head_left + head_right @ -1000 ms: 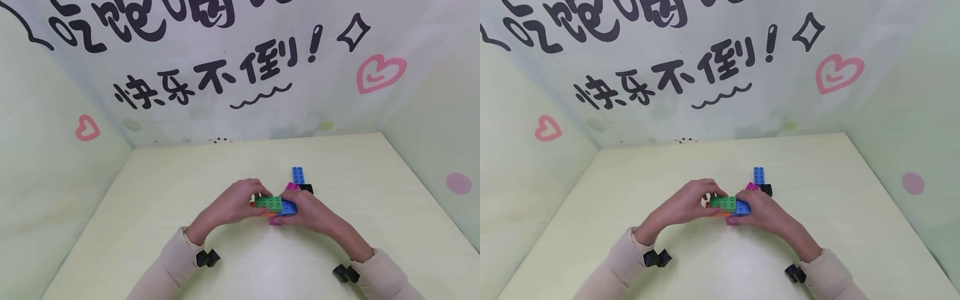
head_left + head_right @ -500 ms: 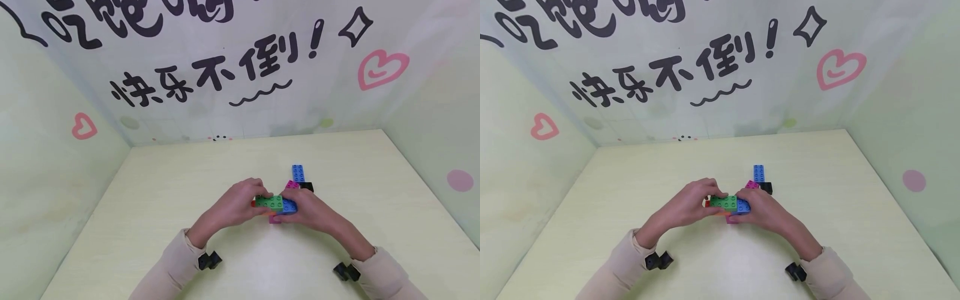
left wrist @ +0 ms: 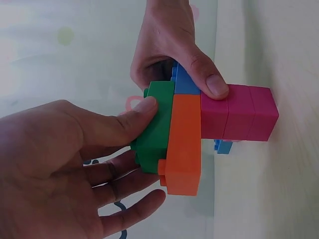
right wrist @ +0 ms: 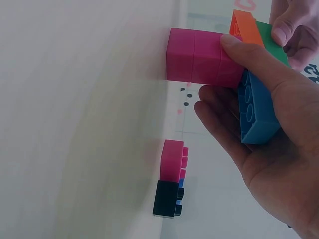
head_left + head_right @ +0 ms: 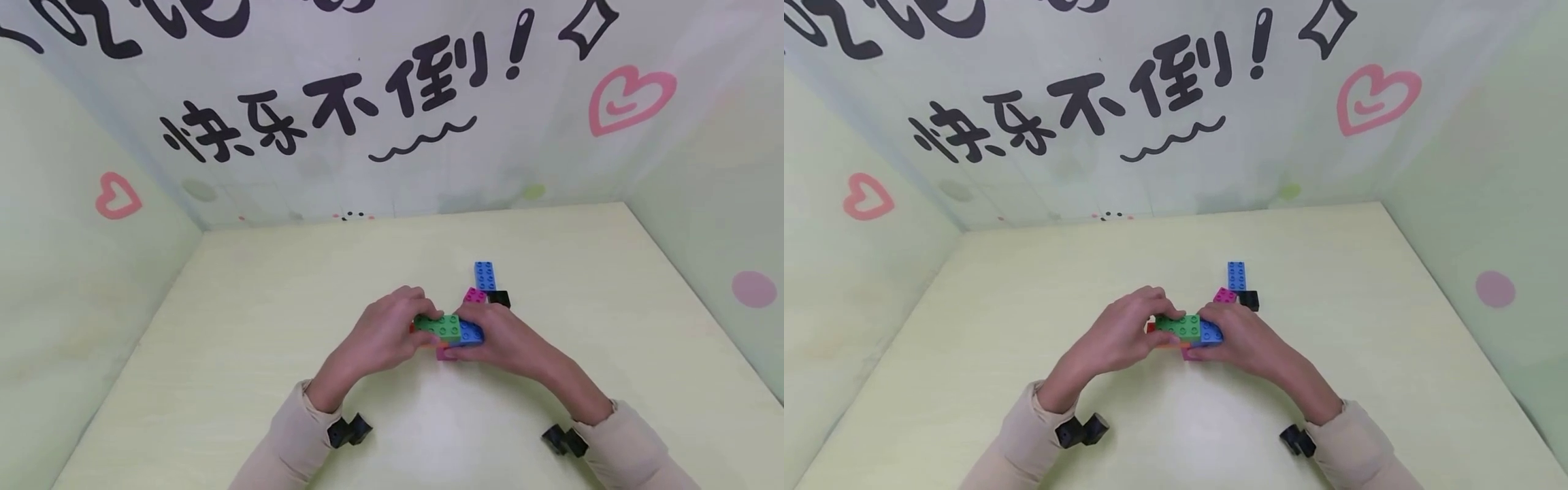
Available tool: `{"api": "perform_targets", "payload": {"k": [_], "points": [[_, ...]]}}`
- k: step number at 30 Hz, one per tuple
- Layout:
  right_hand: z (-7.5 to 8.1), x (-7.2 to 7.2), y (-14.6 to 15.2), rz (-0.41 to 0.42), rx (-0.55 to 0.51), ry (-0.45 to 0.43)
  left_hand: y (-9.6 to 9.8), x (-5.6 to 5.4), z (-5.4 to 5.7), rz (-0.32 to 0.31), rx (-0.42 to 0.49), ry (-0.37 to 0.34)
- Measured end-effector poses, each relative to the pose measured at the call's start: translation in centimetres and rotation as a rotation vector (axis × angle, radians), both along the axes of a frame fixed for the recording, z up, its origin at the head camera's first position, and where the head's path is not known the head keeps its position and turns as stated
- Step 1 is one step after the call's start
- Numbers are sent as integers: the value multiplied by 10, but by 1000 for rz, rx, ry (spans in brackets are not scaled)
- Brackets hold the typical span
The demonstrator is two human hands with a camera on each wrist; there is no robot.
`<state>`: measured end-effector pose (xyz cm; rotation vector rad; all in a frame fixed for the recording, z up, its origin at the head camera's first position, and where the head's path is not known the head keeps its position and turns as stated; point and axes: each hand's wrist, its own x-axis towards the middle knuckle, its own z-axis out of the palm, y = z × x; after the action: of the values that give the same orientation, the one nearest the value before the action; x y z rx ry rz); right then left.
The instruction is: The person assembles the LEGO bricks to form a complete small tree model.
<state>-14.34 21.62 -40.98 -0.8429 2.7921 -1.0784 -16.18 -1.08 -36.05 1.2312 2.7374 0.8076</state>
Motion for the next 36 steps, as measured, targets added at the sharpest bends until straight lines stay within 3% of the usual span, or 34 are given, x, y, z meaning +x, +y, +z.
{"api": "perform_targets", "payload": {"k": [6,14,25,30,36], "points": [[4,-2,-4,-9,11,-25,-2,0,2,18,-12,24],[-2,1,-4,-22,19,-32,0,-4,-5,35,-32,-47],[5,-2,0,15,4,-10,7,-5,-10,70,-93,-44],[18,-4,21,40,14,-49,8,-5,-9,70,-109,-68],[34,-6,62,-80,75,-53,6,-4,-9,85,-117,-117]]}}
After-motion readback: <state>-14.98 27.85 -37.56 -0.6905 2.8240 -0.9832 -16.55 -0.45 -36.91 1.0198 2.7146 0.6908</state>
